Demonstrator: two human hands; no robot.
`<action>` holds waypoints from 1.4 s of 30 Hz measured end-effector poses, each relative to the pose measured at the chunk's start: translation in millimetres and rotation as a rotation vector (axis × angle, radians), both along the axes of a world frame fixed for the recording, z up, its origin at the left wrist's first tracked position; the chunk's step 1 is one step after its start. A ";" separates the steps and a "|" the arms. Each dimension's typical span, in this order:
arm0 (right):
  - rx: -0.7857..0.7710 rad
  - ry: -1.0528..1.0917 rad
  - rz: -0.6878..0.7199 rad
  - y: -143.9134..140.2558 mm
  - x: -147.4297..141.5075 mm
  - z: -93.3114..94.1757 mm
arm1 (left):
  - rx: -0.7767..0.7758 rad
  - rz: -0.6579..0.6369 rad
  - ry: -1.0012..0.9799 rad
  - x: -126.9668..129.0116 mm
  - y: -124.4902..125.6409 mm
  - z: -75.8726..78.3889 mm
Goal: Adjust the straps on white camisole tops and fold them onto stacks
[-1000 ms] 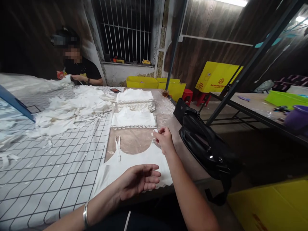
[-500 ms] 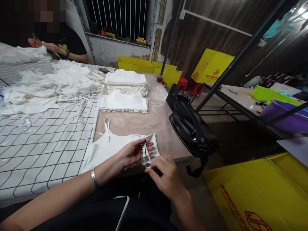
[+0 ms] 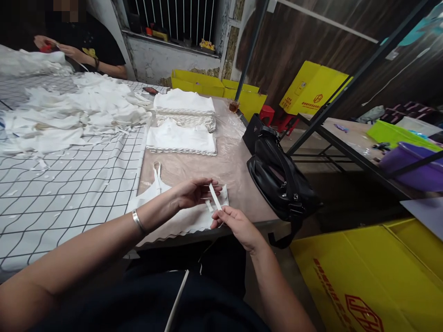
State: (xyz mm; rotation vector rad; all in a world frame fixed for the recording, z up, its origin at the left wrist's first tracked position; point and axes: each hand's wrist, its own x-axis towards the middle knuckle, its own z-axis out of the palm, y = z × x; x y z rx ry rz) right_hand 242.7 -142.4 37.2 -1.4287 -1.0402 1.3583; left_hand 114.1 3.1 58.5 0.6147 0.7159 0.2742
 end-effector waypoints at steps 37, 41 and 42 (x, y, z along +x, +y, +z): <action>0.034 0.072 -0.173 138.3 37.7 23.6 | 1.324 -0.330 0.826 -30.1 14.8 -32.8; 0.069 -0.053 -0.122 126.4 25.9 3.9 | 1.263 -0.239 0.771 -29.7 7.8 -39.2; 0.081 -0.091 -0.091 123.3 22.0 -1.2 | 1.260 -0.219 0.751 -29.7 6.2 -40.9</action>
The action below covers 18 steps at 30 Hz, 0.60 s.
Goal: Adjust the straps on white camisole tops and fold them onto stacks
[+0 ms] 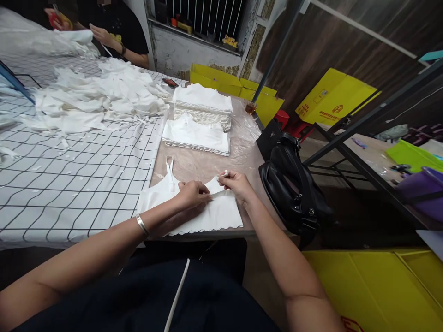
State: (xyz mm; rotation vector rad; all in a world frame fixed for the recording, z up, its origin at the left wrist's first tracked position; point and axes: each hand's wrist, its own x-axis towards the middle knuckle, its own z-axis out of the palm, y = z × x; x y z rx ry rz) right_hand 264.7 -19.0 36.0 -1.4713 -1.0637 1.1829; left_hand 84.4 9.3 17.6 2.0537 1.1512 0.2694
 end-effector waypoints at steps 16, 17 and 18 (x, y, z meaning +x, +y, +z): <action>0.066 -0.313 0.197 -15.2 -25.5 -28.7 | 0.019 0.036 -0.006 0.9 -3.3 -1.6; 0.069 -0.322 0.198 -15.8 -26.5 -28.0 | 0.017 0.036 -0.009 0.7 -3.5 -1.8; 0.070 -0.336 0.200 -16.5 -27.4 -27.2 | 0.014 0.034 -0.012 0.6 -3.8 -2.0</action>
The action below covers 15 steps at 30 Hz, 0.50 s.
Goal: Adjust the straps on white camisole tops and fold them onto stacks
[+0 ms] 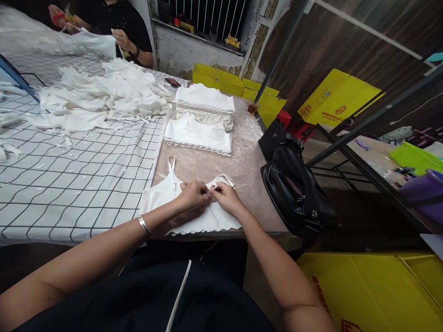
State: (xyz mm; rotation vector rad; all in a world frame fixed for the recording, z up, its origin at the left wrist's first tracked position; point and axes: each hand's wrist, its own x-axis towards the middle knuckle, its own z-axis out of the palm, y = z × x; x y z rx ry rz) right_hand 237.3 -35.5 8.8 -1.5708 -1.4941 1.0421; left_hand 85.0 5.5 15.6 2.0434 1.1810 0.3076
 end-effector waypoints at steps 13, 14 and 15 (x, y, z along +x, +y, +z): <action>-0.049 -0.071 -0.090 -3.8 3.0 12.8 | 0.156 -0.041 0.030 -3.5 -7.0 -6.1; -0.093 0.092 -0.122 -2.7 2.6 13.5 | 0.240 -0.053 0.055 -5.8 -10.6 -6.2; -0.131 0.250 -0.164 -0.3 2.8 15.0 | 0.332 -0.066 0.077 -8.7 -15.6 -6.5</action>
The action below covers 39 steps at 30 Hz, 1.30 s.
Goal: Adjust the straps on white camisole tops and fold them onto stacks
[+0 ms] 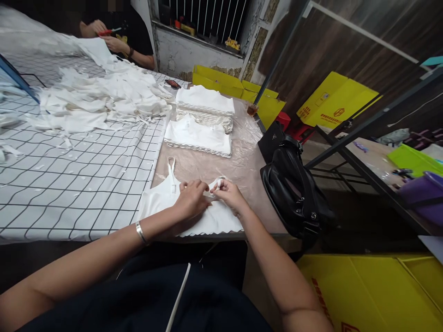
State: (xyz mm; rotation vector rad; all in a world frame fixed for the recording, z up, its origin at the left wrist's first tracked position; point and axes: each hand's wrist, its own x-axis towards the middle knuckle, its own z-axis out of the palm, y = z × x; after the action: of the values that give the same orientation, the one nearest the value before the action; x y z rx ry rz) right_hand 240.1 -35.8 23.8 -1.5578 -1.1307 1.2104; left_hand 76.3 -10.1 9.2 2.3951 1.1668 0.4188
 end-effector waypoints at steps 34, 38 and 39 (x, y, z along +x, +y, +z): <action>0.065 -0.868 -0.414 -106.8 38.7 -25.3 | 0.019 0.486 0.190 -121.1 -50.6 -1.9; 0.007 -0.322 -0.473 -103.7 35.2 -16.2 | -0.236 0.554 -0.215 -123.1 -47.8 -1.9; -0.006 -0.143 -0.468 -103.9 33.8 -13.3 | -0.378 0.561 -0.368 -125.7 -48.9 -0.7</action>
State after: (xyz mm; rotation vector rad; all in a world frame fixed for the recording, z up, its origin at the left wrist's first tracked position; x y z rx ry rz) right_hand 274.0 -139.7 10.5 -1.8078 -0.7836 0.7993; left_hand -49.4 -59.1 8.5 1.5688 1.5605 0.7044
